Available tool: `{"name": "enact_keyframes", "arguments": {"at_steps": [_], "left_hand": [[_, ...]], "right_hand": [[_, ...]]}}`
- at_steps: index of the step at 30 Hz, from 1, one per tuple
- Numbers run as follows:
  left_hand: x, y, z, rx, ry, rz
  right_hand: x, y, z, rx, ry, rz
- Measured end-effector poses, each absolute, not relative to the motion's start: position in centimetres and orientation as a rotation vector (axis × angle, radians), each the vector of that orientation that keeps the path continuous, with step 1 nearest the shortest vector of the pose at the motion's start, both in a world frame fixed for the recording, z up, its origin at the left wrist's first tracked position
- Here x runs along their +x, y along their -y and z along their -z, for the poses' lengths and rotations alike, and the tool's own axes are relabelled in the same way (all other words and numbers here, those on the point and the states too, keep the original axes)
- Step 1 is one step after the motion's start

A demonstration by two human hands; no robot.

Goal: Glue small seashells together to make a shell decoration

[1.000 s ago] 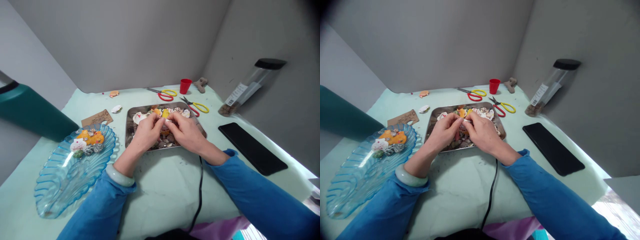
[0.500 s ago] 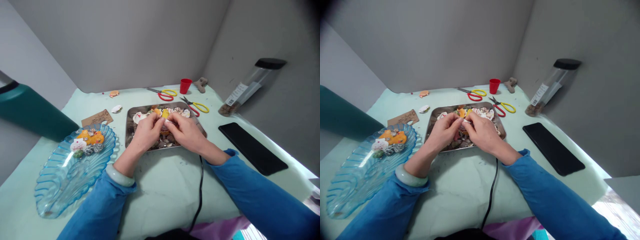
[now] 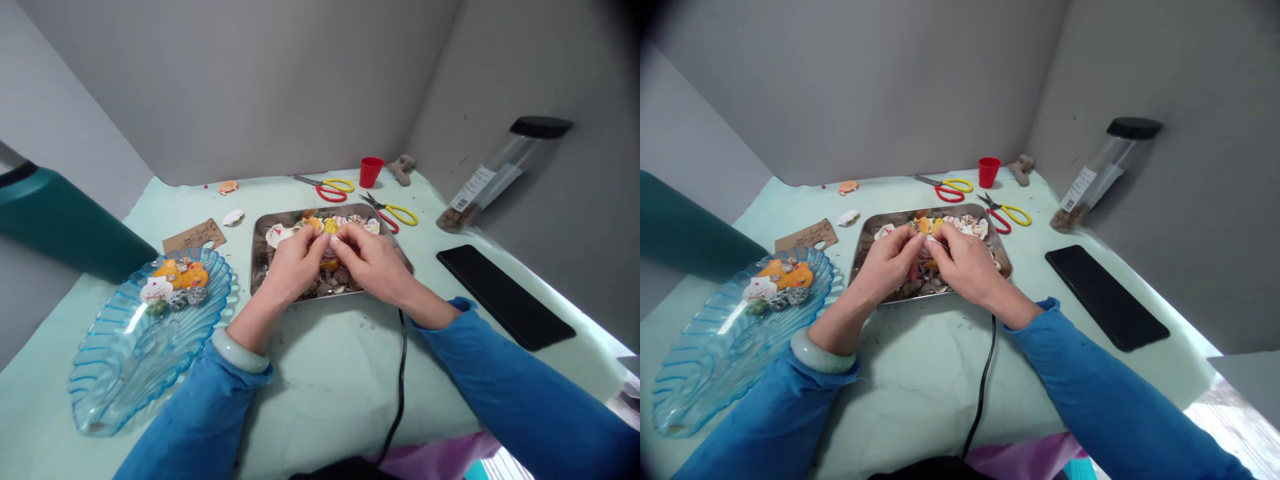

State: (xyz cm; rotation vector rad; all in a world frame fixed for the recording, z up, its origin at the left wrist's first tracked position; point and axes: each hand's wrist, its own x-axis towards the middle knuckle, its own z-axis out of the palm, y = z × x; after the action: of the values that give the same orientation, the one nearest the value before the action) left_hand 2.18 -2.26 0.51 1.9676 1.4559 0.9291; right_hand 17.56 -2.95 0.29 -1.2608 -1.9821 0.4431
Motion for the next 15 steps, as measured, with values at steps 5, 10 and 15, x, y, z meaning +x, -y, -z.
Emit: {"name": "enact_keyframes", "arguments": {"at_steps": [5, 10, 15], "left_hand": [[2.18, 2.28, -0.66, 2.018, -1.455, -0.935], [2.13, 2.23, -0.50, 2.032, -1.449, -0.933], [2.19, 2.17, -0.50, 2.005, -1.465, -0.901]], "right_hand": [[17.59, 2.95, -0.21, -1.237, 1.992, -0.460], [17.60, 2.96, -0.36, -1.228, 1.989, -0.484], [17.61, 2.86, -0.42, -1.229, 1.963, -0.487]]}}
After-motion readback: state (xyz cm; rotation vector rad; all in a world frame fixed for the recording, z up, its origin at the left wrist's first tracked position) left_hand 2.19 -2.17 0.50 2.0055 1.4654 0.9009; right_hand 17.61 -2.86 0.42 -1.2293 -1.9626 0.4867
